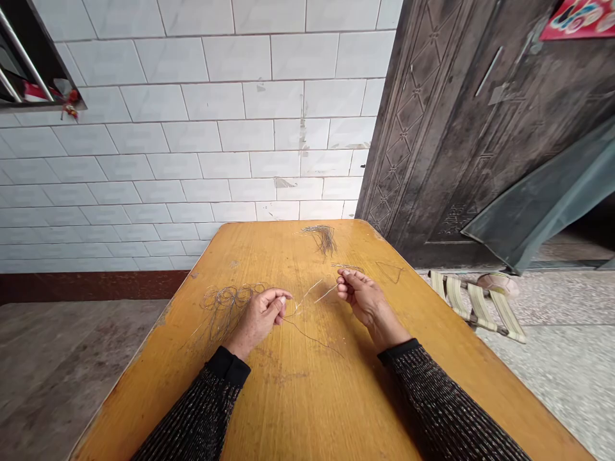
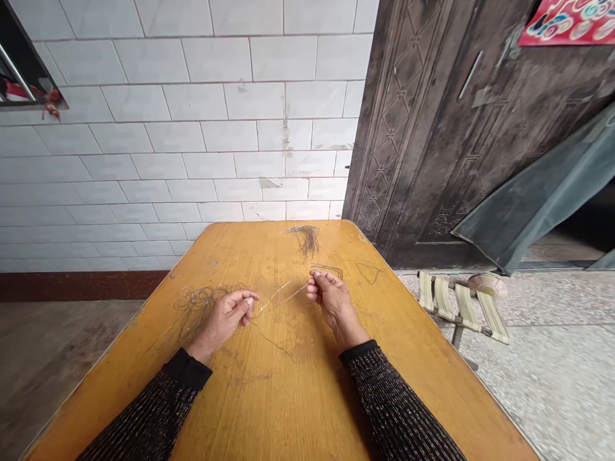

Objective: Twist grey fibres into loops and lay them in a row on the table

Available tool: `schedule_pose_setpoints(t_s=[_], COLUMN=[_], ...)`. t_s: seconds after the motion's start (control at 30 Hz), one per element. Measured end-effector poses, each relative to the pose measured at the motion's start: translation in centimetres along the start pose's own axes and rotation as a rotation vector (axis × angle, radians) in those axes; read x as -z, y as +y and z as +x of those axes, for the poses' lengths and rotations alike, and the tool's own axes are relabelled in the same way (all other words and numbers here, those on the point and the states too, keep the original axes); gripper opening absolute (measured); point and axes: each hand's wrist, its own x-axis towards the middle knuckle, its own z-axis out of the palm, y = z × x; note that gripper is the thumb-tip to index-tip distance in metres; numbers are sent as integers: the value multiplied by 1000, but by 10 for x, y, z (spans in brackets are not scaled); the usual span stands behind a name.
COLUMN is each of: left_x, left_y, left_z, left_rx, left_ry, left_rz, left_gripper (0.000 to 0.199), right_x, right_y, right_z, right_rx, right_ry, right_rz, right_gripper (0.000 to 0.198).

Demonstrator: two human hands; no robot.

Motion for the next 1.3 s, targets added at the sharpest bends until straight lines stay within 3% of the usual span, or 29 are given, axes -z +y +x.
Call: schedule_pose_setpoints(t_s=[0.17,0.33,0.57,0.93,1.03,1.17,1.3], left_x=[9,14,18,4,-5,-22,-29], left_y=[4,0,-18,-12,-3,6,6], left_z=[3,6,10,2,-4,-10,-12], left_rx=[-21,-32,-54,-284,-189,33,144], left_ry=[196,296,185,65,37,-90,-18], left_rz=[-35,45,271,569,457,112,24], left_gripper=[21,23,21,30,27,31,22], right_x=[9,2,-15,-16,-20,-25,-27], right_y=[-13,-10,6,14,14,15,18], right_z=[5,0,-14,-18,-22,-28,-30], right_rx=[55,-1,-135,-90,-86,-73,-88], right_ry=[75,21,-186,-199,-207,-246,-289], right_rz=[76,70,-88,-261,-293,-313,-280], right_gripper=[4,4,8,20,22,26,27])
